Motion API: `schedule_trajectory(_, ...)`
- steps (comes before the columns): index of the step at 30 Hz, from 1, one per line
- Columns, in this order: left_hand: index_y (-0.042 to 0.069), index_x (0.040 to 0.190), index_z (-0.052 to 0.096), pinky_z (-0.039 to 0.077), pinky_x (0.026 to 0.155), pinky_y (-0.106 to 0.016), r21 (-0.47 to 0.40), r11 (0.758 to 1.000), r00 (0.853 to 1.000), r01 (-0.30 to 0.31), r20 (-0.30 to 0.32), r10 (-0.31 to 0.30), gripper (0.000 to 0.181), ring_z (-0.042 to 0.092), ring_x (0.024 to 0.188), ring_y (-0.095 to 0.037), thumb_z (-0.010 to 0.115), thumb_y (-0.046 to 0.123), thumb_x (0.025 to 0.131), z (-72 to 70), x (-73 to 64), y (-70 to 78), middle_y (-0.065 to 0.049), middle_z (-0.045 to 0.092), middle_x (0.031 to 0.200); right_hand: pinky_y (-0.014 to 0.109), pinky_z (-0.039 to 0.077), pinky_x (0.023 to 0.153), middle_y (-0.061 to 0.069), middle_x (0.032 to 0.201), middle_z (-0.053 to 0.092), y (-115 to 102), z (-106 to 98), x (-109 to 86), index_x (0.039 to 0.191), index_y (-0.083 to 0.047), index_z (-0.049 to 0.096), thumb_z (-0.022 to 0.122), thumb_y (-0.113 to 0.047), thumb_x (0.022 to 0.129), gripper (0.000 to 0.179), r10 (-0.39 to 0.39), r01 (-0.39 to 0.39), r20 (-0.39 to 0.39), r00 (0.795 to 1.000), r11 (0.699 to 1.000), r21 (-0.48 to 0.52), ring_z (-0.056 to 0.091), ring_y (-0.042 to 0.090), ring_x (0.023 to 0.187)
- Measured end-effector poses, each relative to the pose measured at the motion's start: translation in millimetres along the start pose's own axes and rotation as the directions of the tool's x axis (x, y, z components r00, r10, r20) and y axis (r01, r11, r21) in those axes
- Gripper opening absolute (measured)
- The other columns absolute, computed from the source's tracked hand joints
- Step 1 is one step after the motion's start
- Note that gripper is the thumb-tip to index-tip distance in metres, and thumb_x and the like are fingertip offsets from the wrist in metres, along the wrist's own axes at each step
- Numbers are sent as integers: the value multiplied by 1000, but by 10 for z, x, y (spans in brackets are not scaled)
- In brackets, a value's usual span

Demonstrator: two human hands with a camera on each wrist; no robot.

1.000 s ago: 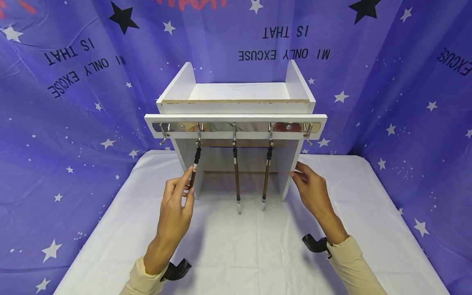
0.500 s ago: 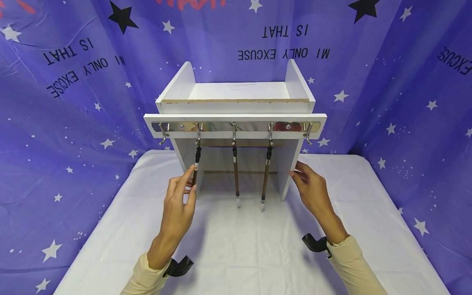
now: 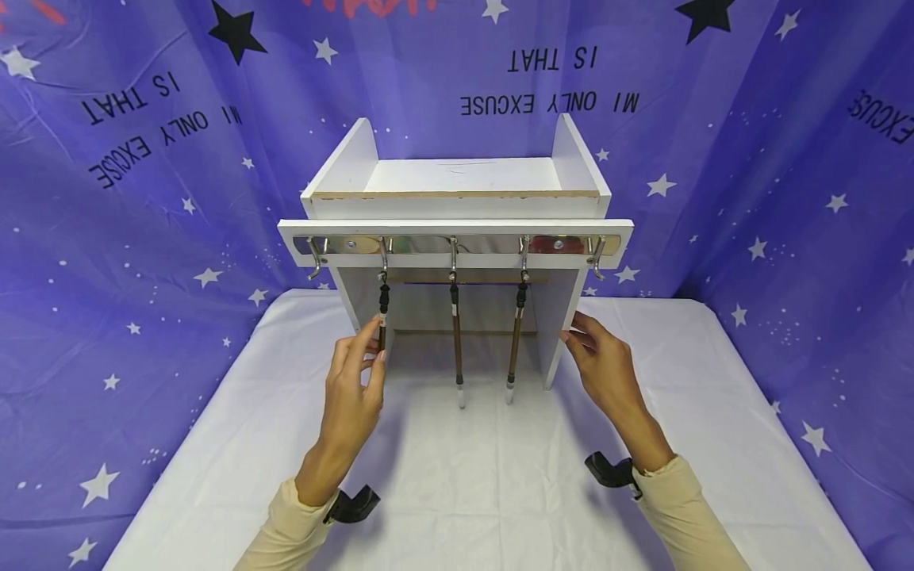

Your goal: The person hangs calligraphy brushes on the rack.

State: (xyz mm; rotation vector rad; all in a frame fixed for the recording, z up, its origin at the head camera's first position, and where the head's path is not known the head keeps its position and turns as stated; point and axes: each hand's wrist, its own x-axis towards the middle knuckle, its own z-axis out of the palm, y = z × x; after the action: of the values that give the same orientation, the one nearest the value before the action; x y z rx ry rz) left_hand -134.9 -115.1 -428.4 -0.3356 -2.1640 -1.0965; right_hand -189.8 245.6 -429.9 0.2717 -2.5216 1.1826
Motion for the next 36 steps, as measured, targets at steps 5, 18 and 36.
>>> schedule_trajectory(5,18,156,54,63,89,-39,-17,1000,1000,8,10,-8,58,66,107,-26,64,-4,102,30,18,-30,-17,58,118,2,50,87,23,137,68,6,3,1,143,-1,62,64,-21,108,40,-5,5,-7,1000,1000,15,70,44,120)
schedule_trajectory(18,11,151,57,63,91,-39,-8,1000,999,18,26,-18,49,66,106,-28,63,-2,103,108,86,-121,-18,58,117,-5,41,83,24,136,68,9,6,5,143,-1,62,64,-22,108,41,2,-2,-7,1000,1000,23,70,44,119)
schedule_trajectory(36,9,149,58,61,86,-50,-16,999,999,34,42,-34,46,67,105,-31,63,1,104,161,160,-164,-18,58,115,-5,41,84,24,135,69,15,12,6,144,-1,62,64,-22,108,42,4,-4,-8,1000,1000,27,70,44,118)
